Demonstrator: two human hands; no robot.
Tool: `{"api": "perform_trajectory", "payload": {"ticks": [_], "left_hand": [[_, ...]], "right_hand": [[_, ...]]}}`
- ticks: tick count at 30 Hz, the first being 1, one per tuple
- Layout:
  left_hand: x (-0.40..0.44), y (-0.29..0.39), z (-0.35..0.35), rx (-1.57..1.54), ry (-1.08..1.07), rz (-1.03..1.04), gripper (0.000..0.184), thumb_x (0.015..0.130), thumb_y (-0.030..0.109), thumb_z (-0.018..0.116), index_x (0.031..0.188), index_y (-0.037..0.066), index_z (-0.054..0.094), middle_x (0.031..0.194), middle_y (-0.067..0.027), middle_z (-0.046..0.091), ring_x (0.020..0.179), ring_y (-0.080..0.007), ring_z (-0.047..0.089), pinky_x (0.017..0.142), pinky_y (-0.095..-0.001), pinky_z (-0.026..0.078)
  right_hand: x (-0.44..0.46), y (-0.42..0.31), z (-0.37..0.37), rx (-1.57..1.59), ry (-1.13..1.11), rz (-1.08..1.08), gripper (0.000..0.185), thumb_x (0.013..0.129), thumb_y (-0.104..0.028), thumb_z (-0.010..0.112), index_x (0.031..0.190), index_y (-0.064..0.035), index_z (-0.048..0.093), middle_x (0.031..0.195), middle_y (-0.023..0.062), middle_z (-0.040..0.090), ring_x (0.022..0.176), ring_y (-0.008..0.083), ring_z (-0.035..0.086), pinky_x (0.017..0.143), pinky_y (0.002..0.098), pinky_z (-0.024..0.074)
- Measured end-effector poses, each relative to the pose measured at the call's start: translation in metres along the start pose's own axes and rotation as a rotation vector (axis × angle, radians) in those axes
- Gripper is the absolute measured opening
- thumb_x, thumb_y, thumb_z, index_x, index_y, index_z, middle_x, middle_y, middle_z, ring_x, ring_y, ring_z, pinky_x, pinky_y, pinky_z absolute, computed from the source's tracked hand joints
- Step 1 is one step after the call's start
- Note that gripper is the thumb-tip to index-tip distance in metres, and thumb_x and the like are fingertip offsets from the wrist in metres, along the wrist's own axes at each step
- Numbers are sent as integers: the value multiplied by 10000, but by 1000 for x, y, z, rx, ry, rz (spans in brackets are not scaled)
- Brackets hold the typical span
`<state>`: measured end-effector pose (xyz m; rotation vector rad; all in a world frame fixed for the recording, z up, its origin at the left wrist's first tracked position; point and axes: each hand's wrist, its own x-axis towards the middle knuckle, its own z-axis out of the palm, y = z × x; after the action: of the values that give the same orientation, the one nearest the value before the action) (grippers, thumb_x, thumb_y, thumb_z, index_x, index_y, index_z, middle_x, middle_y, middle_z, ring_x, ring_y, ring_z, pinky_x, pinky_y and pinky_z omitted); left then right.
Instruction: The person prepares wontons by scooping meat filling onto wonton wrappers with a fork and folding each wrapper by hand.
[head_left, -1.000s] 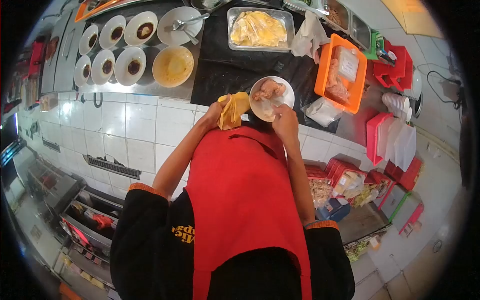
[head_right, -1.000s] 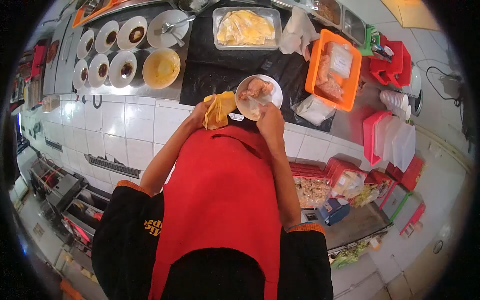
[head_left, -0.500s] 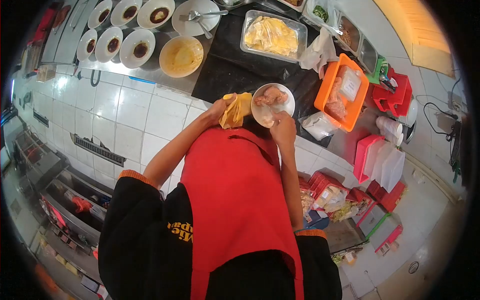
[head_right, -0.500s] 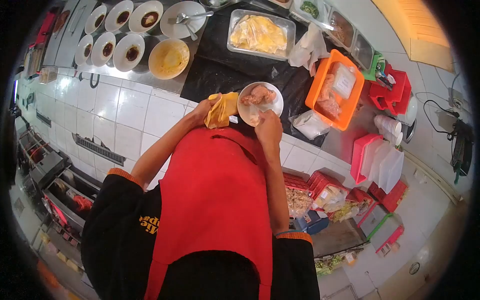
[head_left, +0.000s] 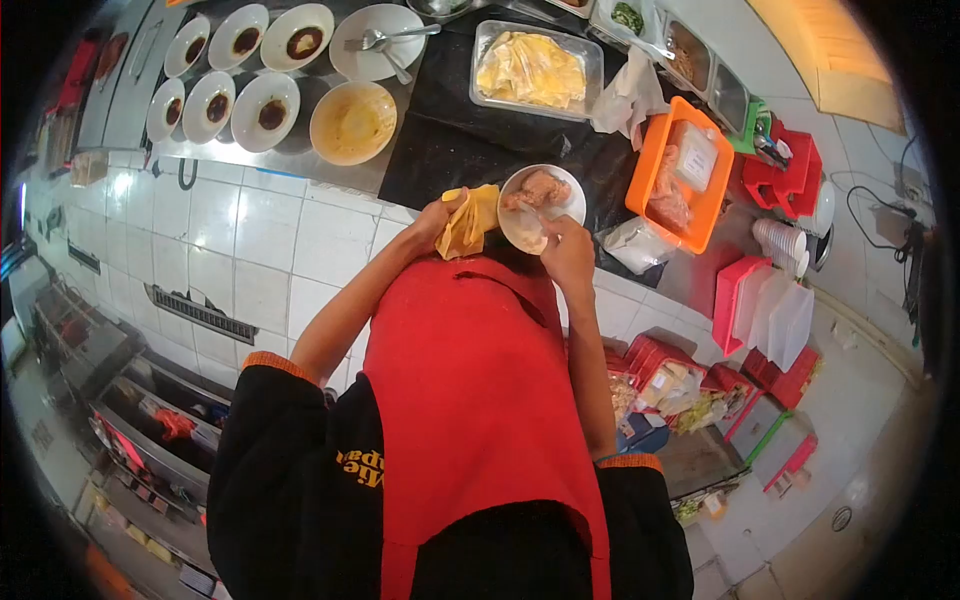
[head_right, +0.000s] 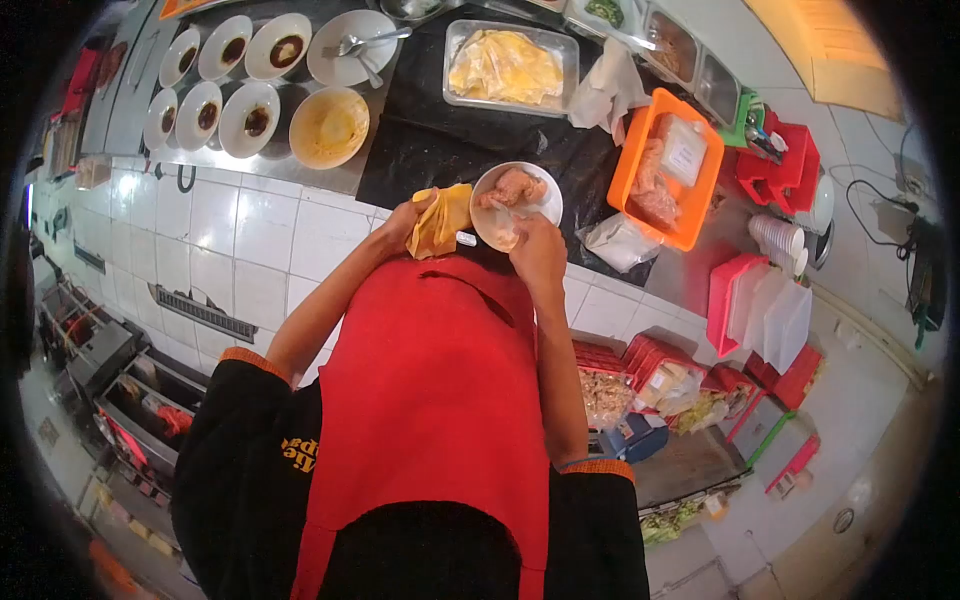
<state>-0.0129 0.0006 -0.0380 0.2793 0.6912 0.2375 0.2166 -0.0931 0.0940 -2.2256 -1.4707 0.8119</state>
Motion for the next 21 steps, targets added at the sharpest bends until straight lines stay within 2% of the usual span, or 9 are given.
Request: {"api": "perform_trajectory", "payload": {"ticks": [3, 6, 8, 11, 13, 15, 16, 19, 21], "left_hand": [[-5, 6, 6, 26, 94, -10, 512, 1064, 451, 399, 1307, 22, 536, 1116, -114, 685, 951, -230, 703, 823, -380, 589], [-6, 8, 5, 39, 89, -9, 515, 1066, 453, 391, 1316, 27, 534, 1129, -114, 683, 962, -230, 703, 830, -378, 589], [-24, 26, 24, 90, 207, 10, 510, 1050, 476, 431, 1229, 18, 567, 1013, -101, 686, 858, -229, 711, 735, -368, 607], [-33, 38, 28, 7, 167, 111, 518, 1042, 493, 437, 1225, 25, 566, 1009, -101, 687, 861, -225, 715, 730, -363, 613], [-47, 53, 46, 3, 169, 102, 526, 1039, 501, 439, 1227, 26, 565, 1007, -97, 687, 867, -216, 715, 749, -365, 609], [-53, 59, 57, 65, 165, 121, 530, 1036, 507, 448, 1234, 29, 564, 998, -91, 683, 855, -205, 708, 754, -354, 597], [-52, 58, 54, 70, 163, 120, 530, 1036, 507, 448, 1234, 29, 564, 998, -91, 683, 855, -205, 708, 754, -354, 597], [-39, 51, 38, 208, 166, 136, 511, 1046, 489, 442, 1234, 30, 564, 980, -87, 676, 828, -199, 696, 749, -340, 584], [-34, 40, 30, 291, 222, 130, 446, 1070, 404, 427, 1251, 16, 551, 1033, -89, 669, 880, -190, 693, 813, -348, 577]], "right_hand": [[3, 2, 8, -81, 18, 11, 267, 860, 13, 577, 1040, -70, 757, 930, 150, 694, 882, 361, 678, 781, 402, 520], [-2, 16, -2, 113, -36, -80, 232, 865, -18, 603, 1026, -72, 761, 920, 139, 694, 834, 310, 685, 749, 389, 525], [-6, 24, -16, 315, -184, -3, 264, 877, 11, 612, 1088, -63, 753, 877, 138, 683, 754, 216, 650, 716, 312, 499], [-12, 14, -37, 546, -138, -104, 310, 876, 60, 595, 1123, -52, 744, 841, 133, 669, 711, 155, 582, 691, 271, 466], [-12, 4, -46, 559, -138, -48, 340, 856, 99, 577, 1112, -47, 747, 838, 139, 671, 722, 187, 609, 711, 281, 481], [-10, 4, -46, 336, -66, -32, 353, 836, 102, 583, 1112, -46, 746, 852, 145, 681, 764, 224, 656, 723, 296, 499], [-6, 13, -38, 249, -77, -29, 332, 817, 78, 594, 1078, -54, 751, 890, 156, 693, 829, 301, 688, 750, 354, 525], [0, 21, -6, 34, 27, 5, 285, 821, 26, 586, 1028, -72, 757, 919, 157, 697, 867, 353, 679, 770, 424, 530], [1, 16, 7, 16, 18, 48, 254, 834, -21, 579, 995, -91, 762, 945, 151, 696, 909, 375, 666, 794, 453, 526]]}}
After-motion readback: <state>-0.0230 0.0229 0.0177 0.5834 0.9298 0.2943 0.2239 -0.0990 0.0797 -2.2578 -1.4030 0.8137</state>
